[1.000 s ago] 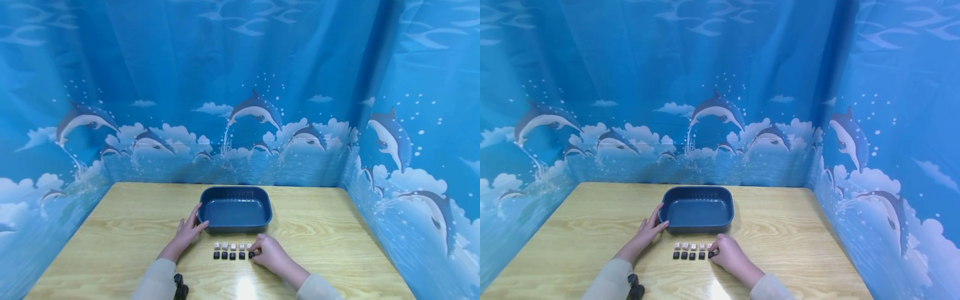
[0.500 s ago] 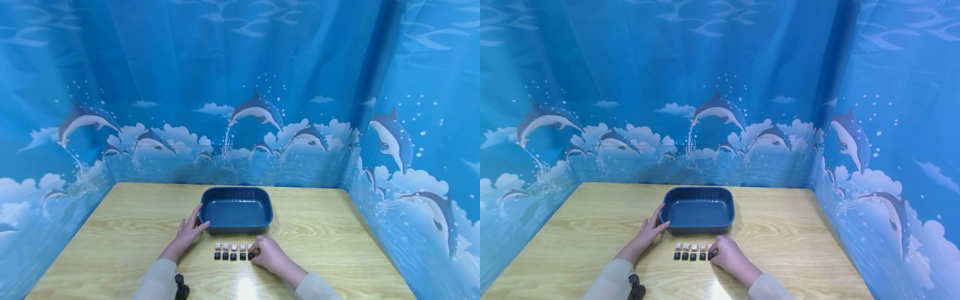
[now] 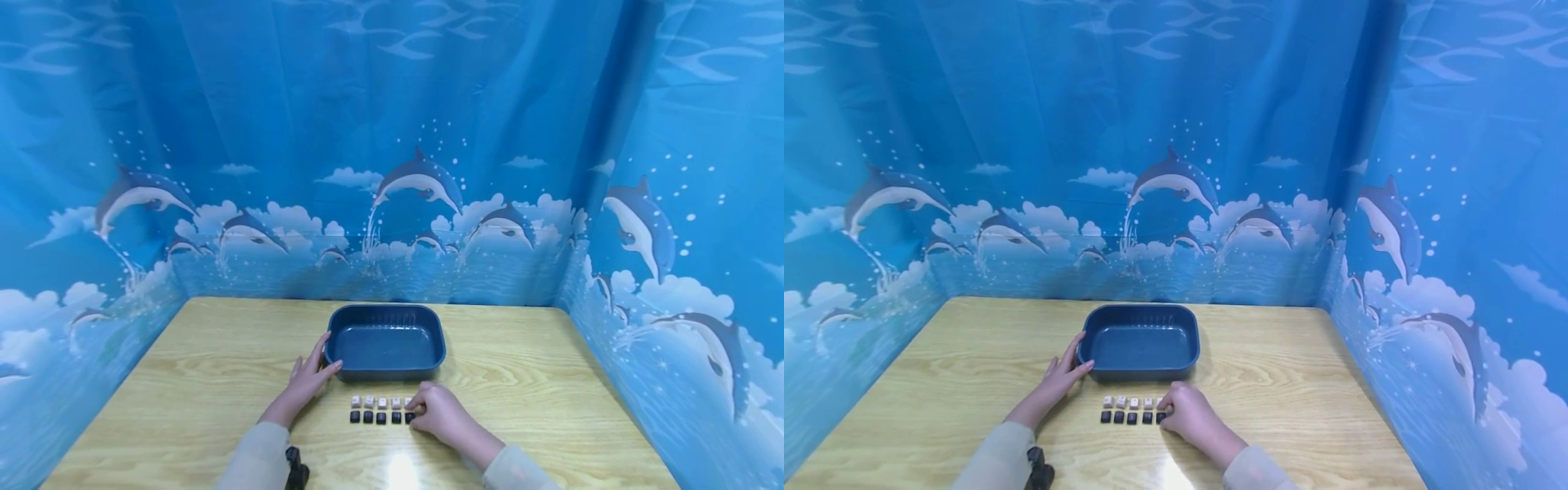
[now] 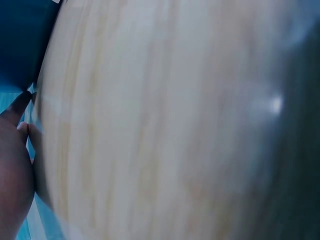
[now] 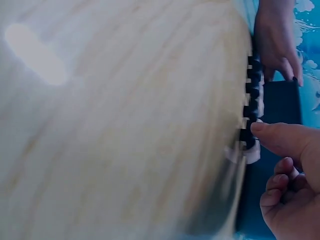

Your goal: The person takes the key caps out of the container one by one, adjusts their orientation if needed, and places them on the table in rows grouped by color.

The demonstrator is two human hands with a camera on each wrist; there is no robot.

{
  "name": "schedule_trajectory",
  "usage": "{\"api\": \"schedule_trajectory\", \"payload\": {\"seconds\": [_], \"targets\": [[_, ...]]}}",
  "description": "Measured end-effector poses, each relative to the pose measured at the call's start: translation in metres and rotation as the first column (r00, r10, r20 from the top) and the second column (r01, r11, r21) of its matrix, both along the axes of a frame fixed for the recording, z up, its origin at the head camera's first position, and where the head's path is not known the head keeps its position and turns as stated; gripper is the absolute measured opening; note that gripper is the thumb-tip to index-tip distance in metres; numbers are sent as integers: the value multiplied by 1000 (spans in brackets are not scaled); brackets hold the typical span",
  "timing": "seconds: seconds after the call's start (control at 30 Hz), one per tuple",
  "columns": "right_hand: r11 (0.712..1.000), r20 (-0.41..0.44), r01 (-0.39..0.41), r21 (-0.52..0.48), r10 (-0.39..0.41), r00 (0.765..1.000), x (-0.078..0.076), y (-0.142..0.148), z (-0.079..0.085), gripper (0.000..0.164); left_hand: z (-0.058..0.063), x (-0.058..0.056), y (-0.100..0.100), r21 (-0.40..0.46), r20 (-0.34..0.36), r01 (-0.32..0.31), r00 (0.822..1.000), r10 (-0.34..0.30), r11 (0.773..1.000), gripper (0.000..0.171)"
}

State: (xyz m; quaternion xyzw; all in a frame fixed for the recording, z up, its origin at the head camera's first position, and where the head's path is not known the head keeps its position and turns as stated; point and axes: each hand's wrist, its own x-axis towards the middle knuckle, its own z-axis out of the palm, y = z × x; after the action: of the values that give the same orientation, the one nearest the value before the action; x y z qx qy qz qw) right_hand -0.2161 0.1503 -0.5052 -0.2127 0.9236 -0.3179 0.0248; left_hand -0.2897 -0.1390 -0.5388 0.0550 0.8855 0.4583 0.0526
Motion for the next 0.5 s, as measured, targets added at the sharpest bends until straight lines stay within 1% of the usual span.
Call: {"api": "schedule_trajectory", "payload": {"seconds": [0.1,0.27,0.4,0.5], "targets": [[1000,-3,16,-4,-16,1000,-2,5,5,22,1,-1,0,-4,2,-4,1000,4,1000,76],[999,-1,48,5,-48,999,-8,18,20,22,0,-3,-1,17,6,-25,1000,25,1000,76],[998,-55,64,17,-63,996,-14,29,30,22,-3,-5,-1,39,-7,-35,999,35,999,76],[995,-100,94,22,-91,991,-18,37,38,21,-3,-5,-1,55,-17,-38,999,39,998,75]]}}
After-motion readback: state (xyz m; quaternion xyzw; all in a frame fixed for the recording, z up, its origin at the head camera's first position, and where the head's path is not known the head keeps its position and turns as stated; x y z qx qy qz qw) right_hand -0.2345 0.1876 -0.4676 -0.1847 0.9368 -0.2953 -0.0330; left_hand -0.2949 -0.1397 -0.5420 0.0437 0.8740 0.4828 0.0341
